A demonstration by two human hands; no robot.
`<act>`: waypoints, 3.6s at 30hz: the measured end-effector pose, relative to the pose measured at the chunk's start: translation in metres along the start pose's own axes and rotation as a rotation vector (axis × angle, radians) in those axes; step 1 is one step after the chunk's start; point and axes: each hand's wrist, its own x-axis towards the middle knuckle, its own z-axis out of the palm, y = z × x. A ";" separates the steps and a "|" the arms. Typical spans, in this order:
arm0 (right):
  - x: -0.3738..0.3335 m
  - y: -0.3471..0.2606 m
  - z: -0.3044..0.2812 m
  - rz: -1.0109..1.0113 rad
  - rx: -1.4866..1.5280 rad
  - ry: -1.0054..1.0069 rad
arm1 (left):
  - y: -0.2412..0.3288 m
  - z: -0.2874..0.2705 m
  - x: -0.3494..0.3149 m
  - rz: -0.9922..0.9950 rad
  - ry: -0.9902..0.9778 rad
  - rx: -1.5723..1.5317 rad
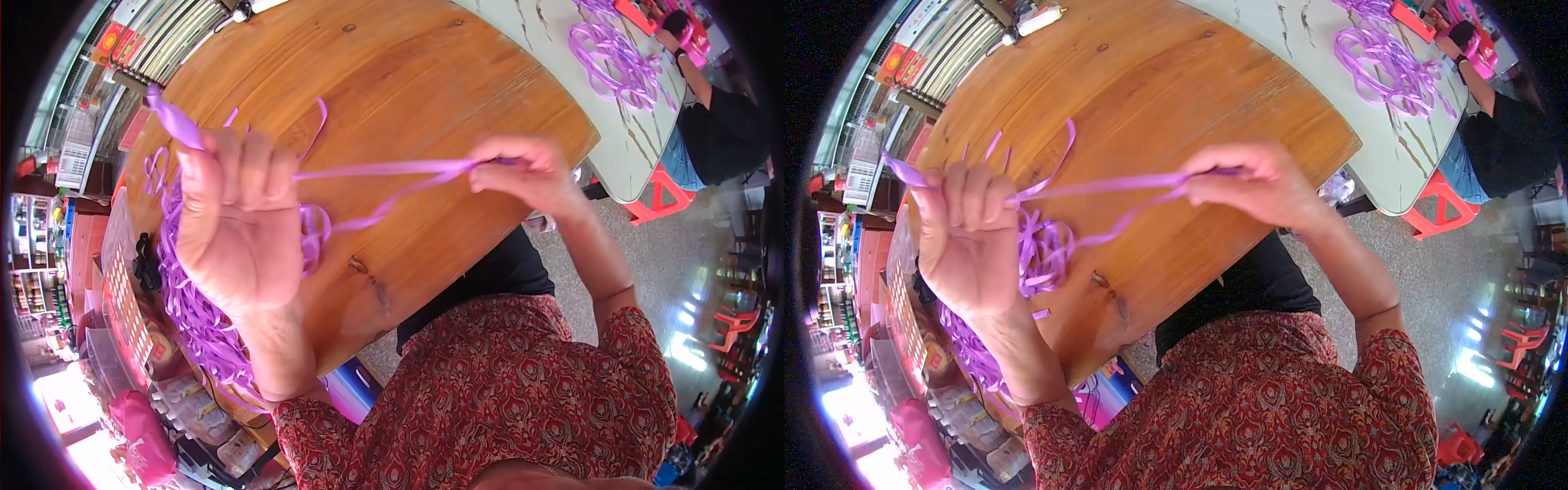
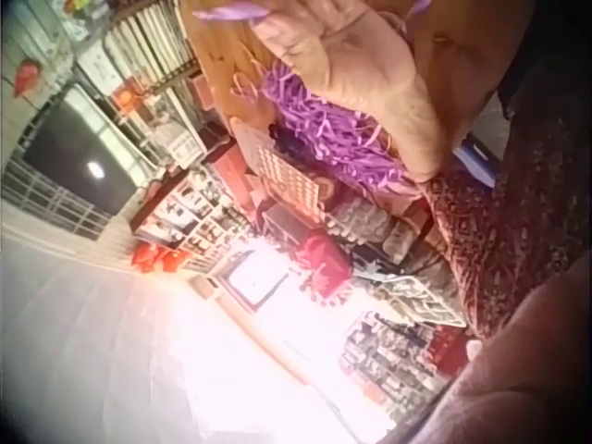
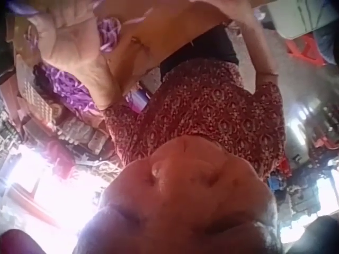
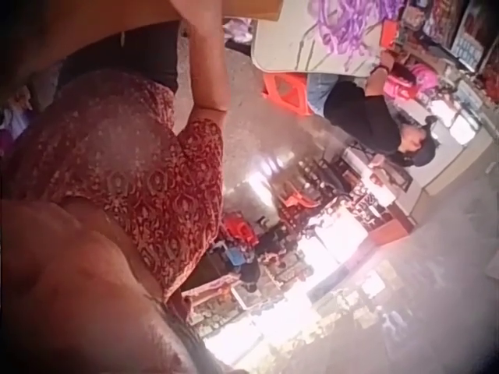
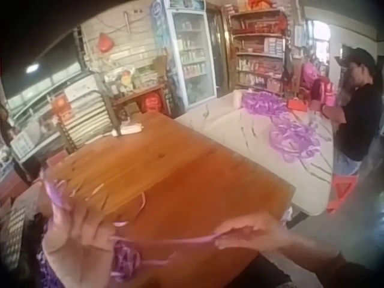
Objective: The person rolls purple ribbons into small coils by hand and threads a long ribbon through the center of each coil to create a chain. They repeat this process, adding more ribbon coils one at a time to the growing strand.
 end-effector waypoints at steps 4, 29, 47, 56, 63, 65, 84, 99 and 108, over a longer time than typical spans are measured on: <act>-0.011 -0.013 -0.019 -0.056 0.030 0.137 | 0.002 -0.004 0.002 -0.003 -0.006 -0.012; 0.001 -0.045 0.013 -0.293 -0.283 0.125 | -0.078 -0.007 -0.025 -0.308 -0.181 0.740; 0.007 -0.012 0.006 -0.471 -0.695 0.172 | -0.070 -0.016 -0.004 0.246 -0.316 1.665; 0.023 -0.019 0.018 -0.751 -0.924 0.183 | -0.077 -0.017 -0.016 -0.495 0.017 0.642; 0.016 -0.014 0.011 -0.574 -0.784 0.286 | -0.084 -0.024 -0.018 -0.370 0.120 0.682; 0.011 -0.014 0.004 -0.518 -0.701 0.325 | -0.084 -0.025 -0.017 -0.366 0.109 0.666; 0.014 -0.013 0.009 -0.714 -1.064 0.224 | -0.086 -0.025 -0.019 -0.510 0.048 0.685; 0.015 -0.004 0.011 -0.618 -0.922 0.137 | -0.085 -0.032 -0.018 -0.494 0.070 0.716; 0.012 -0.004 0.007 -0.683 -1.161 0.142 | -0.079 -0.029 -0.013 -0.514 -0.005 0.828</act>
